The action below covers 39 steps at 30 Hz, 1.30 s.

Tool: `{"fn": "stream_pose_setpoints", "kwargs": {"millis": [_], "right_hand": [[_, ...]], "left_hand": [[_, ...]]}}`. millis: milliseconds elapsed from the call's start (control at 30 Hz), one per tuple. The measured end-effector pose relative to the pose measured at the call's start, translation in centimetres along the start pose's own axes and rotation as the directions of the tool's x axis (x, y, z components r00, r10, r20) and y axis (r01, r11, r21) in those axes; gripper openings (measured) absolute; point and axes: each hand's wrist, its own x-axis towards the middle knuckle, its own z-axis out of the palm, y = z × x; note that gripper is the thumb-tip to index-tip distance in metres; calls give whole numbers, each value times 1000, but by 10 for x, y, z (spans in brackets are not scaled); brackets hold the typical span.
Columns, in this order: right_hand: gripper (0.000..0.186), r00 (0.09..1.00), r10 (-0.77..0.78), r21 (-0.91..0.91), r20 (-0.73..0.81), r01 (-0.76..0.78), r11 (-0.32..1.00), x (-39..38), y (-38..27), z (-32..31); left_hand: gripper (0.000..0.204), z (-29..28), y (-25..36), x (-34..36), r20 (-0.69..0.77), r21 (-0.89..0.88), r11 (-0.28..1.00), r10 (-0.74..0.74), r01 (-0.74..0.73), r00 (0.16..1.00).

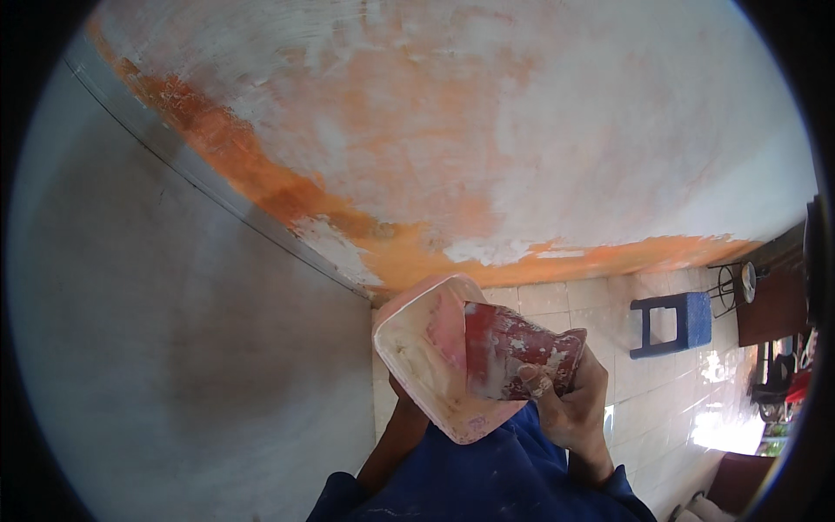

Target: The person applies plaster to an orange wall using a spreader tool, occasionally gathering more plaster from a container held in the other hand.

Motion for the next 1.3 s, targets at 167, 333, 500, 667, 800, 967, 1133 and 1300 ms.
{"fn": "stream_pose_setpoints", "kwargs": {"millis": [167,333,500,667,800,967,1133,1300], "right_hand": [[19,999,-41,-112,34,44,993,2,-1,-7],[25,971,-139,-294,193,193,936,5,9,-5],[39,939,-270,-306,211,326,895,17,25,-18],[49,935,-206,-335,288,300,893,21,35,-27],[54,912,-300,-295,281,379,877,23,38,-27],[61,902,-312,-252,298,389,886,22,41,-29],[40,890,-363,-266,277,434,861,22,45,-21],[33,860,-419,-293,292,498,816,19,51,-16]], "left_hand": [[60,3,-13,2,11,-18,999,-50,50,999],[62,10,-30,4,17,-59,996,-71,72,997],[63,14,-50,10,26,-77,993,-88,90,996],[64,15,-58,11,15,-48,997,-54,55,998],[65,15,-62,10,4,-19,999,-34,34,999],[66,14,-65,7,-16,20,1000,3,-2,1000],[68,11,-64,6,-30,60,998,16,-15,999],[69,8,-60,4,-46,96,995,32,-28,998]]}}
